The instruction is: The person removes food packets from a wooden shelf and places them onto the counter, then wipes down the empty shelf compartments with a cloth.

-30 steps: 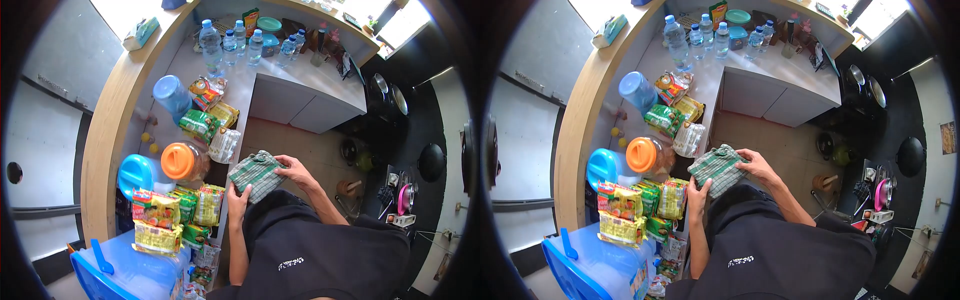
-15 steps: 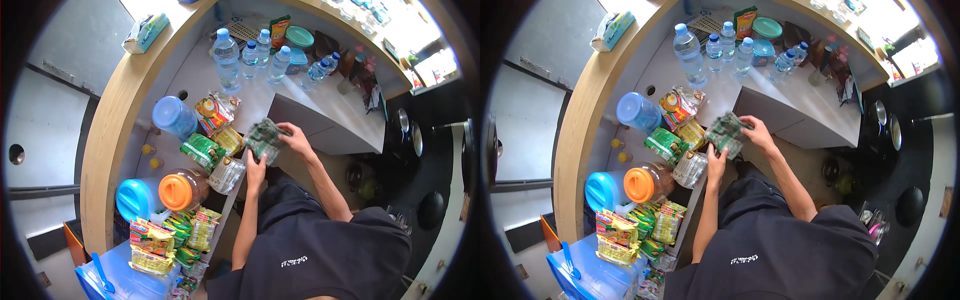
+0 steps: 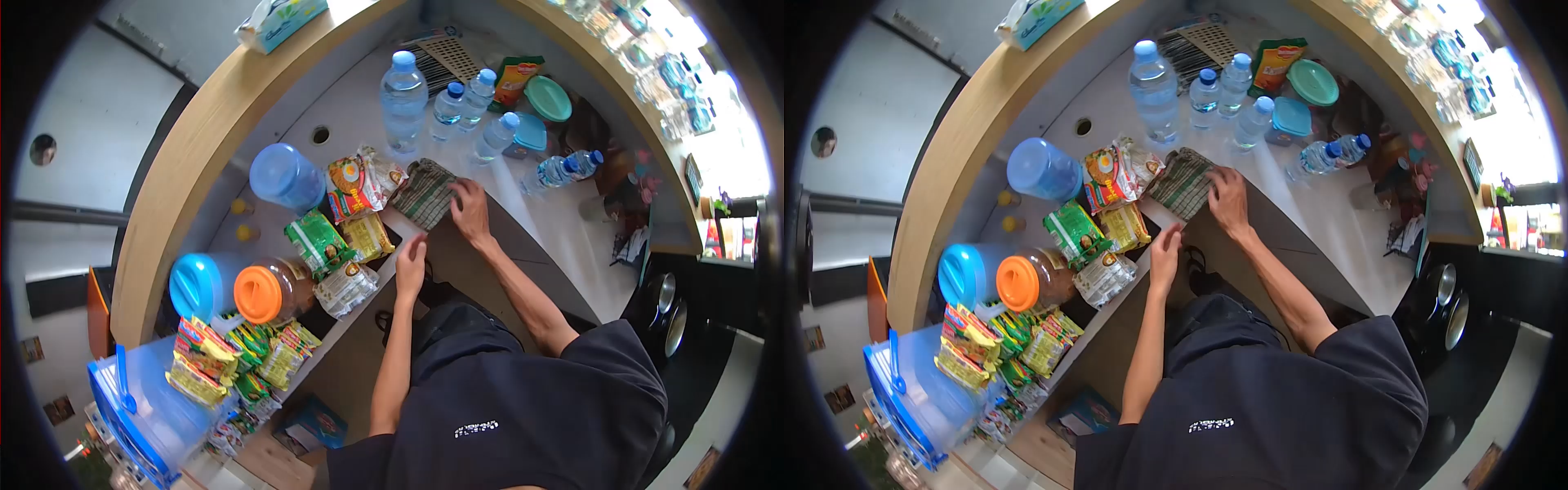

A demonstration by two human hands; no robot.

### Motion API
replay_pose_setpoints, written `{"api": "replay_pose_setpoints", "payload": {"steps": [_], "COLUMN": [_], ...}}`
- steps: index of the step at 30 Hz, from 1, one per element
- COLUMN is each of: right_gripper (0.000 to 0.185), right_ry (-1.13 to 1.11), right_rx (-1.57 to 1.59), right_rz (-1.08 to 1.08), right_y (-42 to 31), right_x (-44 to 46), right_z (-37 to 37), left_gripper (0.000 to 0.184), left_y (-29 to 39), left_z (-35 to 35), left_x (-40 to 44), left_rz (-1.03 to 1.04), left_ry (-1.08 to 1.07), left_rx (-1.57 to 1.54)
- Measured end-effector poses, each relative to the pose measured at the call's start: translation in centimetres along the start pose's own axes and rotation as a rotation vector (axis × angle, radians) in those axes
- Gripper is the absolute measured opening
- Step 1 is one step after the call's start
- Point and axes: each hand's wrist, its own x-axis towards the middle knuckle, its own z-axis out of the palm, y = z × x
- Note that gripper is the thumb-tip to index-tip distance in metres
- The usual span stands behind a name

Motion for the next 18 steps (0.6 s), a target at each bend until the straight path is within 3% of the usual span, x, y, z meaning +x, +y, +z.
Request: {"api": "replay_pose_setpoints", "payload": {"steps": [3, 6, 9, 12, 15, 17, 18], "right_gripper": [0.042, 0.054, 0.054, 0.046, 0.024, 0.015, 0.016], "right_ry": [-0.260, -0.247, -0.184, -0.148, -0.353, -0.584, -0.636], "right_rx": [-0.128, -0.248, -0.183, -0.081, 0.013, 0.154, 0.173], "right_rz": [-0.274, -0.324, -0.344, -0.373, -0.274, -0.120, -0.142], "right_y": [-0.5, -0.7, -1.0, -1.2, -1.6, -0.7, 0.6], "right_x": [-3.1, -4.8, -6.0, -8.1, -11.8, -15.3, -17.3], "right_z": [0.5, 0.5, 0.1, 0.3, 1.8, 3.7, 5.2], "left_gripper": [0.038, 0.038, 0.036, 0.035, 0.034, 0.031, 0.029], "left_y": [-2.3, -6.9, -14.2, -20.2, -33.6, -30.7, -31.3], "left_z": [-1.7, -4.7, -6.9, -6.9, -3.1, 0.4, 2.1], "left_x": [-4.8, -10.2, -16.6, -24.6, -33.4, -39.3, -41.5], "left_rz": [-0.146, -0.306, -0.338, -0.528, -0.751, -0.756, -0.759], "left_ry": [-0.012, 0.068, 0.352, 0.709, 0.957, 0.984, 1.032], "left_rx": [-0.229, -0.220, -0.063, 0.054, -0.206, -0.502, -0.662]}}
